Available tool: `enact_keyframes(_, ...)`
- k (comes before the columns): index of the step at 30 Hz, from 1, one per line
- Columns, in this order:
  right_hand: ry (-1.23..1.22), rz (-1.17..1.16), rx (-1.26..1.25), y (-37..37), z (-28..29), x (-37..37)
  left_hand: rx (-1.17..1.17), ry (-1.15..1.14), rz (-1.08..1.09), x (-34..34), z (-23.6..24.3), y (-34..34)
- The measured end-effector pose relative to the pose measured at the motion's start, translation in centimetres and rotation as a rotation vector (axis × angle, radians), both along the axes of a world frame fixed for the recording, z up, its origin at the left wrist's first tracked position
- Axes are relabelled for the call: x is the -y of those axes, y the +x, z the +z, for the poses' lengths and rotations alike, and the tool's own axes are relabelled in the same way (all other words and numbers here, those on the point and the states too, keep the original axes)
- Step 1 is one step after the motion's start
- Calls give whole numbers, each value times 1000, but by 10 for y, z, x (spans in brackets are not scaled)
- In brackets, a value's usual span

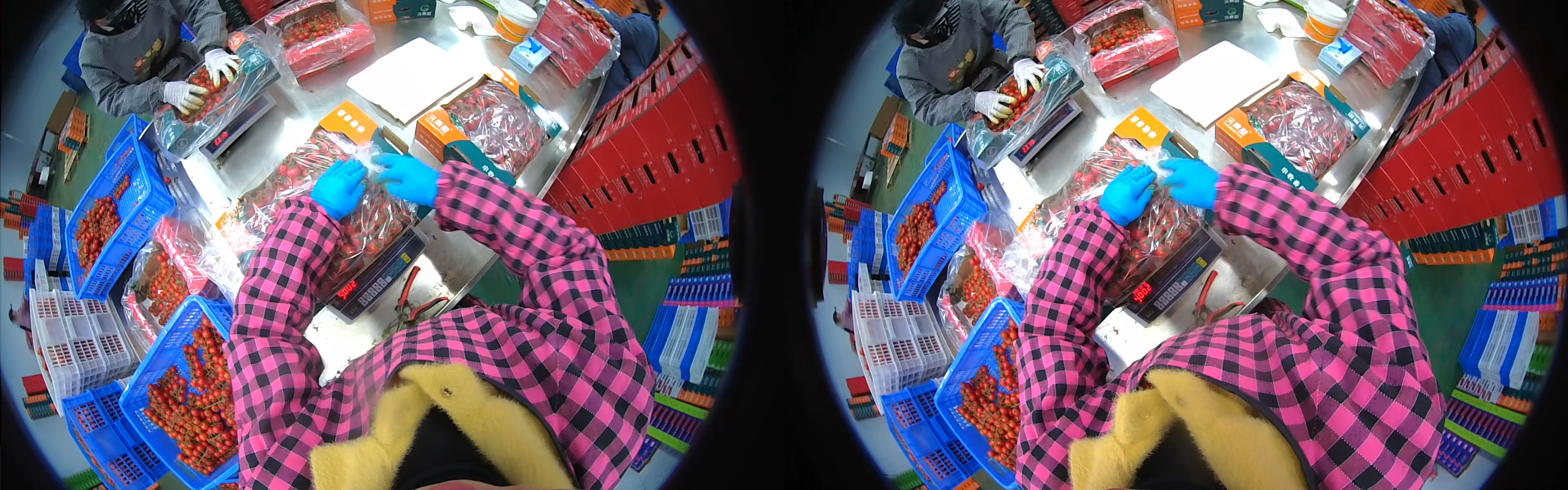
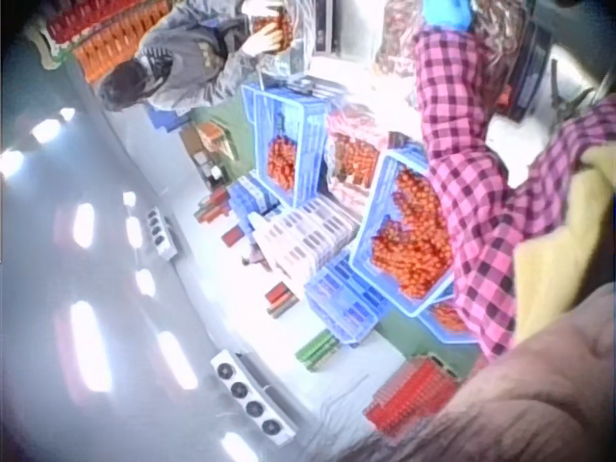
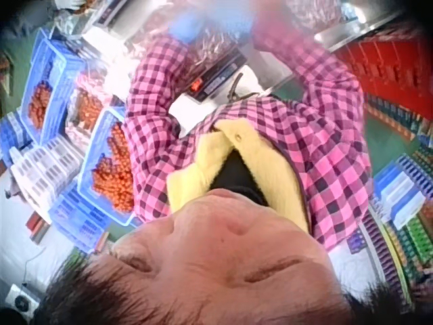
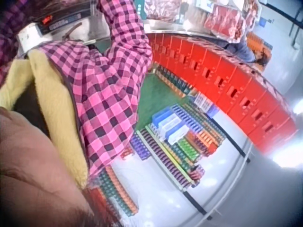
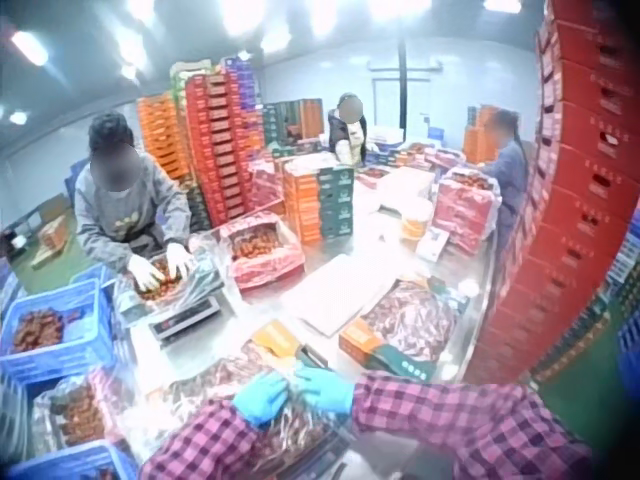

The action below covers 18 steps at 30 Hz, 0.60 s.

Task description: The person transfers cherry tomatoes from blue baskets into clear plastic bags on a stainless steel table, then places the filled bags into cardboard boxes. The person wears blue gloves and a pink plaid shirt while working in a warehouse-like area with stacked crates.

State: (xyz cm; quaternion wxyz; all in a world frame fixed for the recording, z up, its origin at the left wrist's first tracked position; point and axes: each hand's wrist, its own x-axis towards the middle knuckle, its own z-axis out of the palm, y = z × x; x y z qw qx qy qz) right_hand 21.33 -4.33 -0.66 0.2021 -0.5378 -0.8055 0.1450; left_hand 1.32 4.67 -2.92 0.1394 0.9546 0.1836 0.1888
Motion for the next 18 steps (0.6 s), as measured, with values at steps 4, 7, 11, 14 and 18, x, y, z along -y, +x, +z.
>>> enact_keyframes(4, -229, 12, -129, 24, 9, 12, -331, 47, -40, -10, 10, 37)
enact_keyframes(7, -46, 470, 5, 39, 10, -10, -689, -58, 20, -19, 20, 49)
enact_keyframes(11, 146, 803, 398, 39, 10, -55, -277, -67, 461, -5, 31, 15)
enact_keyframes(14, -108, 977, 824, 13, 27, -75, -300, 65, 946, 33, 26, -25)
enact_keyframes(18, -402, 1103, 955, -73, 87, -118, -35, -13, 1117, 76, 7, -57)
